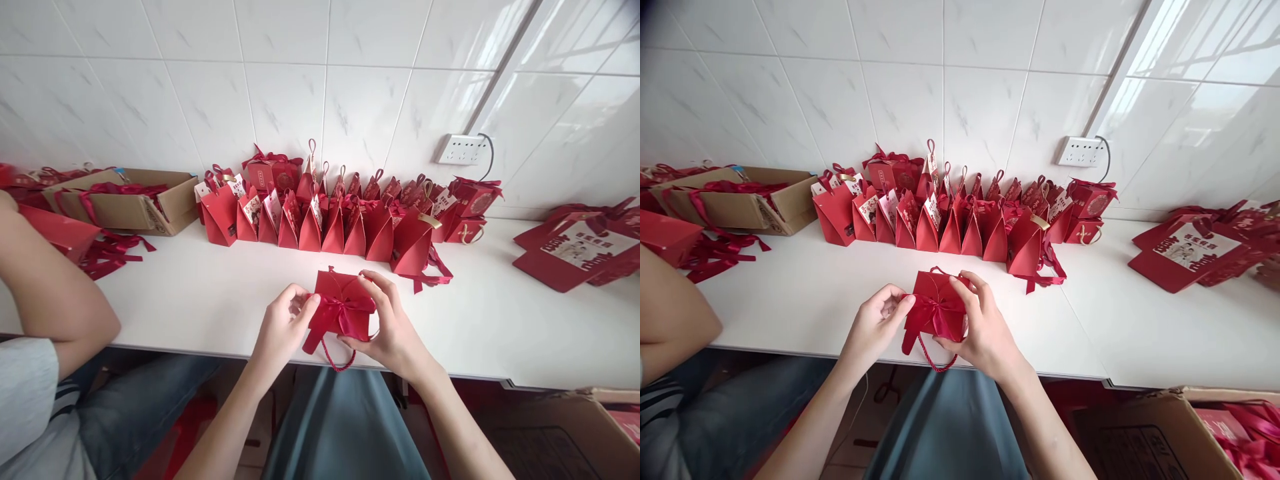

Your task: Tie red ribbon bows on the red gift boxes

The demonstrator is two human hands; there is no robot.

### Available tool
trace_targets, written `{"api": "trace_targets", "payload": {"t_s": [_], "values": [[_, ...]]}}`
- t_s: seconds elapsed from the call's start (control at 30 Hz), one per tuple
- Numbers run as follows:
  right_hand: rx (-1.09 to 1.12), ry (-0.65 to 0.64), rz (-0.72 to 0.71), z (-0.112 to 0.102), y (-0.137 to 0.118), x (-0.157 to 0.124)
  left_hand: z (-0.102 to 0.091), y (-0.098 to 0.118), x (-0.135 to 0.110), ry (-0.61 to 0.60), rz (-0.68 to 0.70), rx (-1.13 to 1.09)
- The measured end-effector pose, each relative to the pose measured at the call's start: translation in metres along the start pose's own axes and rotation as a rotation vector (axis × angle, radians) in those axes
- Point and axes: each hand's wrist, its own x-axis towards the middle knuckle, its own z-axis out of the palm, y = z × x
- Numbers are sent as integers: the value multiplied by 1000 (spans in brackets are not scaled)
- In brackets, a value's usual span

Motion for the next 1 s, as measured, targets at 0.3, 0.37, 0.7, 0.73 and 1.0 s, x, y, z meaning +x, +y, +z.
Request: {"api": "trace_targets", "payload": {"t_s": [0.3, 0.37, 0.7, 0.73, 1.0], "values": [[26, 99, -42, -8, -11, -2, 27, 12, -35, 282, 747, 233], [29, 154, -78, -11, -15, -2, 31, 15, -39, 372, 873, 295], [62, 256, -159, -25, -22, -5, 23, 28, -46, 382, 1020, 324], [67, 259, -159, -25, -22, -5, 22, 29, -47, 384, 1025, 325], [61, 220, -148, -29, -23, -5, 15, 21, -39, 411, 830, 114]]}}
